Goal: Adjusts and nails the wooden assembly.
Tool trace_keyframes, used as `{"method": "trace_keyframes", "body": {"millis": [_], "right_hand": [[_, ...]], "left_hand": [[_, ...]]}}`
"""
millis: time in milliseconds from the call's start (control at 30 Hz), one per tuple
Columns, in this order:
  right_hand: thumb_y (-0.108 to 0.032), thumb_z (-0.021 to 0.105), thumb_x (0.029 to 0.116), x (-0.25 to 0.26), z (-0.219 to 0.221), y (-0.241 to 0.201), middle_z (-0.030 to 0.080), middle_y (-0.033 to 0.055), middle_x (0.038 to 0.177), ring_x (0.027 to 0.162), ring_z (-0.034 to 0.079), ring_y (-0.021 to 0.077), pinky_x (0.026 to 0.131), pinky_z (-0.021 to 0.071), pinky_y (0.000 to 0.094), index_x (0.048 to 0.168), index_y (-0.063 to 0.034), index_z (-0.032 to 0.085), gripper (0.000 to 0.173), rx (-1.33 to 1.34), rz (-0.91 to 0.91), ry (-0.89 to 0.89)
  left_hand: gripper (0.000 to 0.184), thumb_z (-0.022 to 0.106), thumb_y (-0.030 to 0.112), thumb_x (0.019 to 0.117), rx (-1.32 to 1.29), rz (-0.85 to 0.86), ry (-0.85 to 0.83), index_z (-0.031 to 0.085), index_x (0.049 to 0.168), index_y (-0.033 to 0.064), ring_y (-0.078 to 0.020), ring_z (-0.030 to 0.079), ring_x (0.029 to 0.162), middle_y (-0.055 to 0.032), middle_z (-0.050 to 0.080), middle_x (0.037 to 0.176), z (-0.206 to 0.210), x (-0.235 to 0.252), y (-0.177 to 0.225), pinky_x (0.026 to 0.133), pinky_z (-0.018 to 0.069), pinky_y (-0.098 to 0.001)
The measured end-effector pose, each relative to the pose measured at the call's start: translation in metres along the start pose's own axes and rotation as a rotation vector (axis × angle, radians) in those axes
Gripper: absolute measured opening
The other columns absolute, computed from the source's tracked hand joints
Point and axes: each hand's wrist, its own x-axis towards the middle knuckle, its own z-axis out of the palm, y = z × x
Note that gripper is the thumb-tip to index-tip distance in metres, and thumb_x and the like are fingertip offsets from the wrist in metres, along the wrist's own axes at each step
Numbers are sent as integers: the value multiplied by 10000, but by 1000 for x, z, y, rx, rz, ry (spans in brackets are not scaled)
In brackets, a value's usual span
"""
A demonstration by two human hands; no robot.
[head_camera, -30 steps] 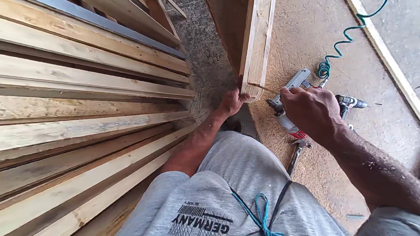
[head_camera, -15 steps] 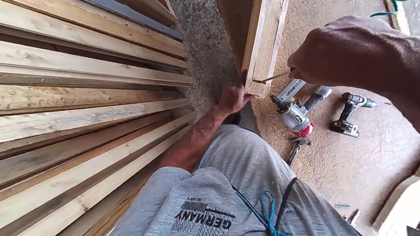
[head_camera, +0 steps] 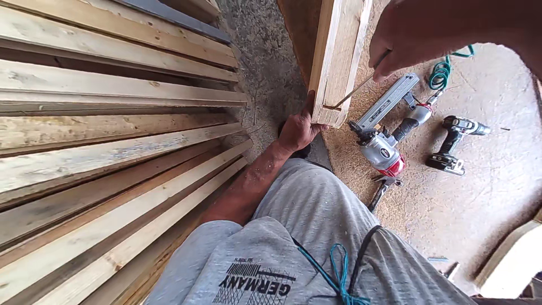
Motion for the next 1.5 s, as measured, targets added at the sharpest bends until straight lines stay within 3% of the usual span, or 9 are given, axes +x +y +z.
{"method": "trace_keyframes", "body": {"millis": [167, 267, 333, 533, 700, 1067, 1200, 1367, 1500], "right_hand": [[-162, 751, 932, 1, -5, -6, 621, 26, 645, 597, 616, 163, 577, 501, 386, 755, -82, 696, 202, 1, 30, -5], [-247, 685, 985, -33, 2, -53, 610, 66, 684, 660, 633, 286, 562, 483, 528, 895, -141, 728, 145, -117, 208, 41], [-251, 591, 1030, -59, 28, -90, 617, 80, 702, 637, 642, 327, 499, 478, 542, 1037, -177, 712, 142, -108, 348, 82], [-161, 503, 1057, -74, 97, -143, 599, 143, 787, 612, 645, 344, 484, 498, 484, 1030, -71, 621, 151, 23, 545, 174], [-195, 518, 1053, -61, 59, -116, 547, 59, 636, 548, 601, 282, 430, 446, 462, 885, -140, 595, 193, 4, 456, 27], [-190, 623, 1008, -20, -2, -55, 543, -19, 596, 529, 548, 158, 467, 427, 411, 767, -205, 669, 246, 39, 288, -103], [-195, 611, 1018, -22, 1, -58, 552, -5, 614, 551, 562, 177, 485, 438, 430, 782, -195, 661, 242, 25, 299, -91], [-252, 590, 1041, -36, 13, -67, 572, 11, 660, 600, 601, 212, 504, 463, 461, 851, -191, 669, 214, -6, 327, -13], [-312, 559, 1054, -61, 42, -76, 635, 44, 740, 692, 656, 282, 548, 487, 535, 991, -215, 715, 194, 23, 386, 114]], "left_hand": [[933, 739, 452, 935, -10, -23, -27, 279, 1585, -35, -284, 750, 992, -189, 725, 1168, -2, -1, 2, 875, 616, -473], [900, 740, 468, 930, 1, -23, -15, 332, 1552, -39, -277, 752, 983, -183, 727, 1159, -3, 0, 1, 869, 620, -466], [916, 737, 475, 931, -14, -24, -18, 316, 1566, -33, -265, 736, 1055, -187, 694, 1259, -3, 0, 2, 921, 607, -451], [914, 703, 522, 940, 17, -33, -34, 325, 1556, -37, -304, 748, 981, -198, 718, 1154, -3, -1, 0, 861, 617, -497], [967, 703, 510, 944, 38, 5, -18, 251, 1584, -58, -306, 747, 973, -215, 705, 1186, -3, 0, 0, 849, 619, -478], [969, 708, 509, 940, 30, 0, 4, 263, 1584, -63, -300, 756, 868, -219, 699, 1228, 0, -1, -1, 759, 631, -477], [919, 695, 524, 944, 33, -10, -8, 330, 1556, -56, -316, 756, 875, -207, 727, 1119, 0, -2, -1, 769, 629, -502], [700, 711, 487, 942, 38, -37, -11, 549, 1328, -73, -321, 756, 894, -195, 735, 1017, 1, -2, 0, 786, 622, -503], [729, 733, 513, 919, 18, -110, -93, 552, 1332, -60, -326, 749, 944, -195, 732, 1026, -10, 0, 4, 849, 609, -523]]}}
